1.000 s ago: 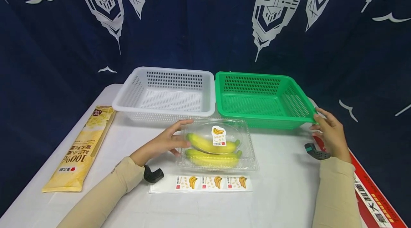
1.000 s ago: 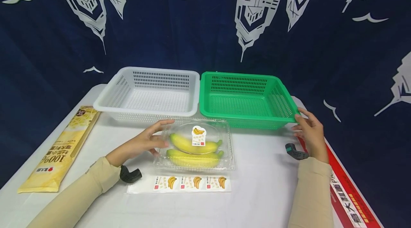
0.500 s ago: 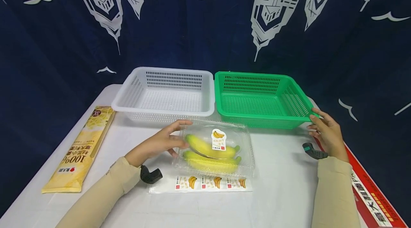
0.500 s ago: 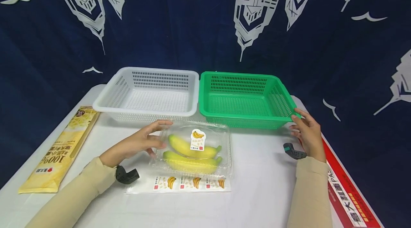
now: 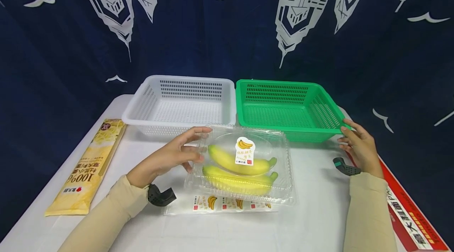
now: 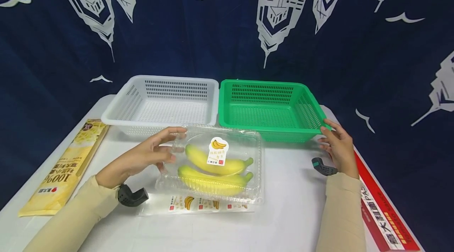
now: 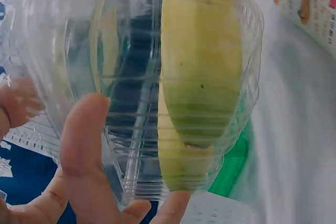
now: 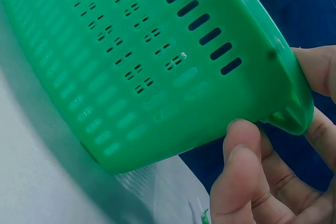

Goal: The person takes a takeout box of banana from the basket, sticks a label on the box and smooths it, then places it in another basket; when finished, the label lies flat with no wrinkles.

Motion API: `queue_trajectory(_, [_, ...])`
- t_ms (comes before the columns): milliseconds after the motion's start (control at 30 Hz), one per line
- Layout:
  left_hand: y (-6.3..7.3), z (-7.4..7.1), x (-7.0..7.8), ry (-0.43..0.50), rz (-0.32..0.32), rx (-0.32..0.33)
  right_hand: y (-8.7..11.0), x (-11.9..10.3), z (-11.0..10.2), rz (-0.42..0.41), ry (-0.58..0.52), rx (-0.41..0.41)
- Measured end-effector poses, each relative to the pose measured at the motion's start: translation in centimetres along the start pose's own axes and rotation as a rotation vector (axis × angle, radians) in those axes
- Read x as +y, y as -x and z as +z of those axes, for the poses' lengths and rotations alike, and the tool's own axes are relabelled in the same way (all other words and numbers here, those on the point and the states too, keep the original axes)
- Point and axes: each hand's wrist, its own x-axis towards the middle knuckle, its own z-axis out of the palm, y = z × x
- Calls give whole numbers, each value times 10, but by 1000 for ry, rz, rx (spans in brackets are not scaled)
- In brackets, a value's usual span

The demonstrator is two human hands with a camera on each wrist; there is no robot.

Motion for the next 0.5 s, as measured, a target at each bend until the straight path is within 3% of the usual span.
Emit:
queue_trajectory(233, [-10, -2, 28, 16, 54, 77, 0, 0, -1, -5, 8, -5])
queue_trajectory(500, [-35, -4, 54, 40, 59, 179, 0, 1, -1, -3, 2, -12])
